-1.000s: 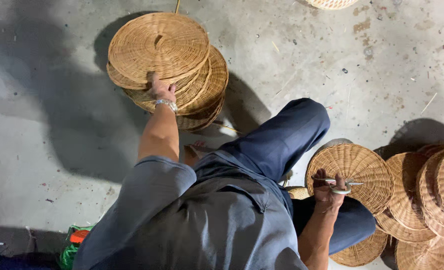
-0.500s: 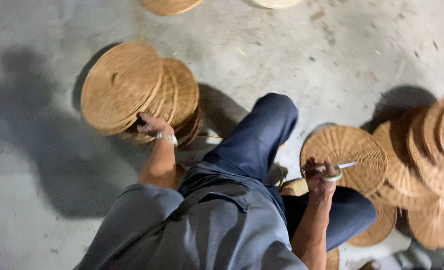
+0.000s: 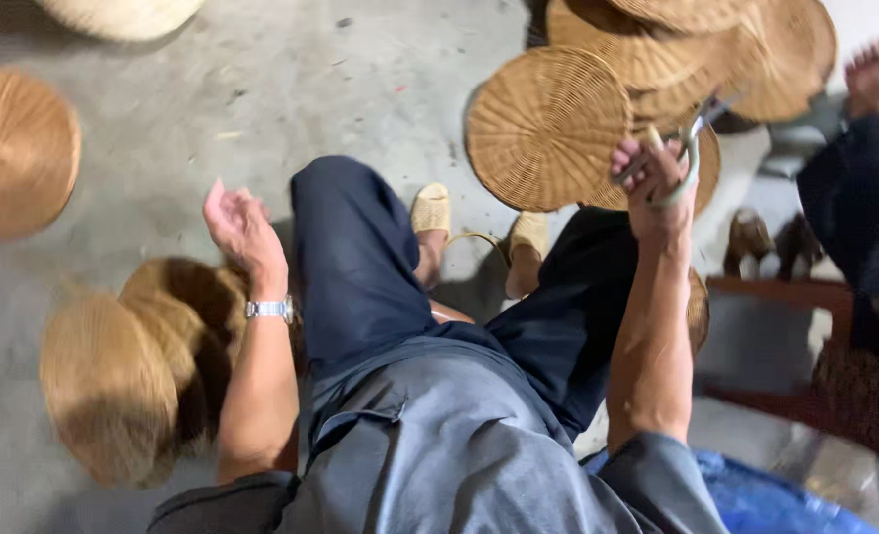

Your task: The person sits on the floor and uses shears to trim loose fibers from the center and edges of round woven baskets. They handle the baskets one at a time, rotating them to access different areas, and stack the finished items on the floor.

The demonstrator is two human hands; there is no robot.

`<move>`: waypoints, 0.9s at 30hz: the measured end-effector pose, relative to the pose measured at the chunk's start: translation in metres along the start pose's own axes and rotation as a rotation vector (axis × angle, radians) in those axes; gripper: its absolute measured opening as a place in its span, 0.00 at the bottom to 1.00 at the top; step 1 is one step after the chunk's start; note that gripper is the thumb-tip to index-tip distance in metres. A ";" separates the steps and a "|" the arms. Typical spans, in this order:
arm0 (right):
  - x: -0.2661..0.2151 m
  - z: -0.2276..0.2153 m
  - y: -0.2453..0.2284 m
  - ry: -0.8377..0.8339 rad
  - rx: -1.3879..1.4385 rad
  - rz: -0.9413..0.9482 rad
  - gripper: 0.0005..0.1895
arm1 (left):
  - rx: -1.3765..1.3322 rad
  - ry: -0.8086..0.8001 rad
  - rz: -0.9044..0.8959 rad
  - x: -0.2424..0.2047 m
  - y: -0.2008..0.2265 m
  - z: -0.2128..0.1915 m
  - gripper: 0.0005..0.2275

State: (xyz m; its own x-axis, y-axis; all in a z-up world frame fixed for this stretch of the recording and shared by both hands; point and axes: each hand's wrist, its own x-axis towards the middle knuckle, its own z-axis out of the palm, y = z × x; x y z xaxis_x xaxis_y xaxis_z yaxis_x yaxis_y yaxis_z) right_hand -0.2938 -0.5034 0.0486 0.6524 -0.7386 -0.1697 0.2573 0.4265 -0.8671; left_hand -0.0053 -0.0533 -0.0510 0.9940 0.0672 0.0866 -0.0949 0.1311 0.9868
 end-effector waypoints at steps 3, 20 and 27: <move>0.010 -0.019 -0.021 0.073 -0.123 -0.121 0.16 | -0.033 -0.322 0.085 0.024 0.010 0.069 0.19; 0.017 -0.051 -0.021 0.376 -1.014 -0.179 0.20 | 0.861 -1.220 0.155 -0.042 -0.187 0.384 0.40; 0.009 -0.038 -0.010 0.023 -1.558 0.094 0.20 | 0.959 -1.298 0.393 -0.039 -0.231 0.501 0.44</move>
State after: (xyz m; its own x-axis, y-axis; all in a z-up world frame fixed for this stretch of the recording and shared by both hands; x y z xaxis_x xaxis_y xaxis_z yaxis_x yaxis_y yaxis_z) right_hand -0.3178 -0.5338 0.0383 0.6086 -0.7553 -0.2433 -0.7572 -0.4611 -0.4626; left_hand 0.0051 -0.5817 -0.2138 0.3468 -0.9324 -0.1020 -0.7573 -0.3425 0.5561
